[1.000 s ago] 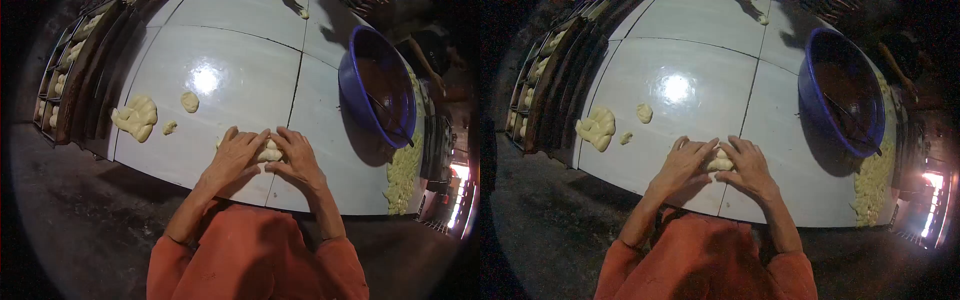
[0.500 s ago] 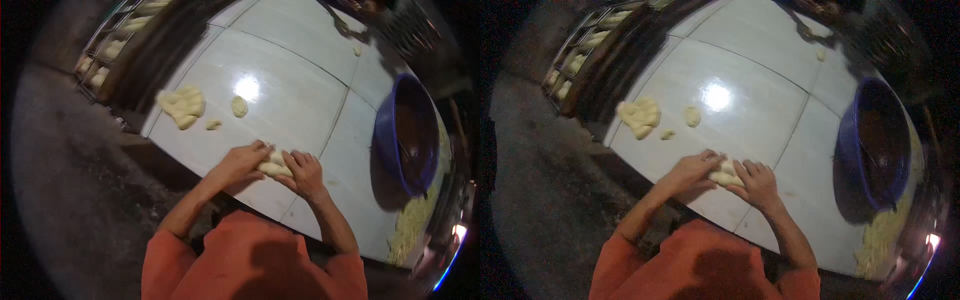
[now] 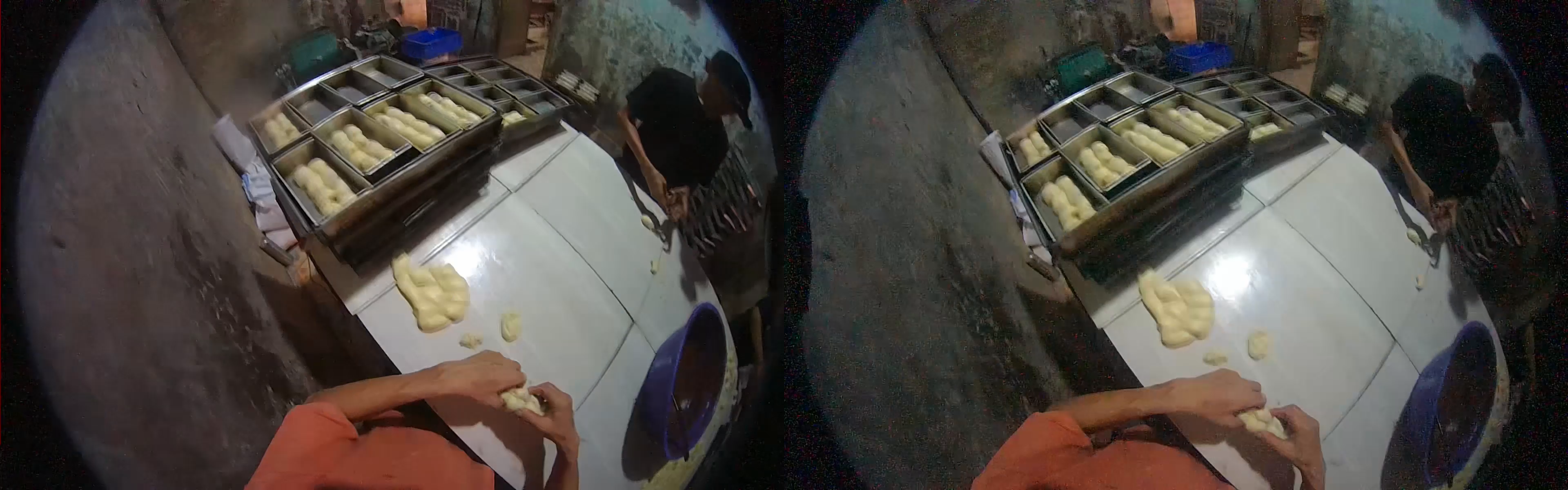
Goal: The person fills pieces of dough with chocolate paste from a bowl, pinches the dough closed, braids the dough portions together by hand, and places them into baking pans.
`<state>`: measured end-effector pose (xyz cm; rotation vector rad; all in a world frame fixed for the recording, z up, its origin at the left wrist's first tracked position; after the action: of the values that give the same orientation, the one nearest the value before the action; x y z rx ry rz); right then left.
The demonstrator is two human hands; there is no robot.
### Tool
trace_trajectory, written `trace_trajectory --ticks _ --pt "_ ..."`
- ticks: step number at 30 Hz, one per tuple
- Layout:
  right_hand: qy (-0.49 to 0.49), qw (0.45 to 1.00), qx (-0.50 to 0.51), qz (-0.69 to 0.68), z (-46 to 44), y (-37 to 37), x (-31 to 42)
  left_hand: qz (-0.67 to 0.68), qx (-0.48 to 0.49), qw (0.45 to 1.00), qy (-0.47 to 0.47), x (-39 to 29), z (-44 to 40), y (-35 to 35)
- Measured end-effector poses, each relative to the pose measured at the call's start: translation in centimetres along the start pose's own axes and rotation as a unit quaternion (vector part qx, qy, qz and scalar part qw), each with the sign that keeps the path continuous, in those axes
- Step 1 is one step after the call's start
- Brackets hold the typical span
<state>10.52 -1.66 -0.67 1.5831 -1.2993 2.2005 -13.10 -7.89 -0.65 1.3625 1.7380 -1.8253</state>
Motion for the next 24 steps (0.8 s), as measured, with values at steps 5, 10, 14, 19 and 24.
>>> trace_trajectory --ticks 5,10,14,19,24 --pt "-0.102 0.993 -0.027 -0.050 -11.4 4.0 14.1 -0.134 -0.028 0.990 0.017 -1.7 6.5 -18.6" --pt "-0.186 0.981 -0.024 -0.037 -25.5 8.1 29.9 -0.278 -0.068 0.957 -0.055 -1.6 12.9 -38.4" --pt "-0.284 0.955 -0.086 0.001 -38.8 13.5 36.7 -0.286 -0.110 0.940 -0.148 3.3 16.2 -51.4" --pt "-0.266 0.953 -0.098 0.108 -50.8 21.6 41.6 -0.242 -0.075 0.917 -0.309 16.7 18.1 -62.2" --pt "-0.294 0.924 0.024 0.244 -57.6 27.3 37.2 -0.314 -0.025 0.877 -0.362 27.8 20.4 -61.9"
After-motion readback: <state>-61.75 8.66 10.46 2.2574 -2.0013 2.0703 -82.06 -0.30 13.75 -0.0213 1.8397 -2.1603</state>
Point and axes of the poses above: each hand's wrist, its own z-axis away from the middle knuckle, its own y-axis out of the palm, x = y × z, the point moved 1 cm from there along -z, towards the middle knuckle, and after that the axes turned 6 degrees about -x, right-handed, at the moved point
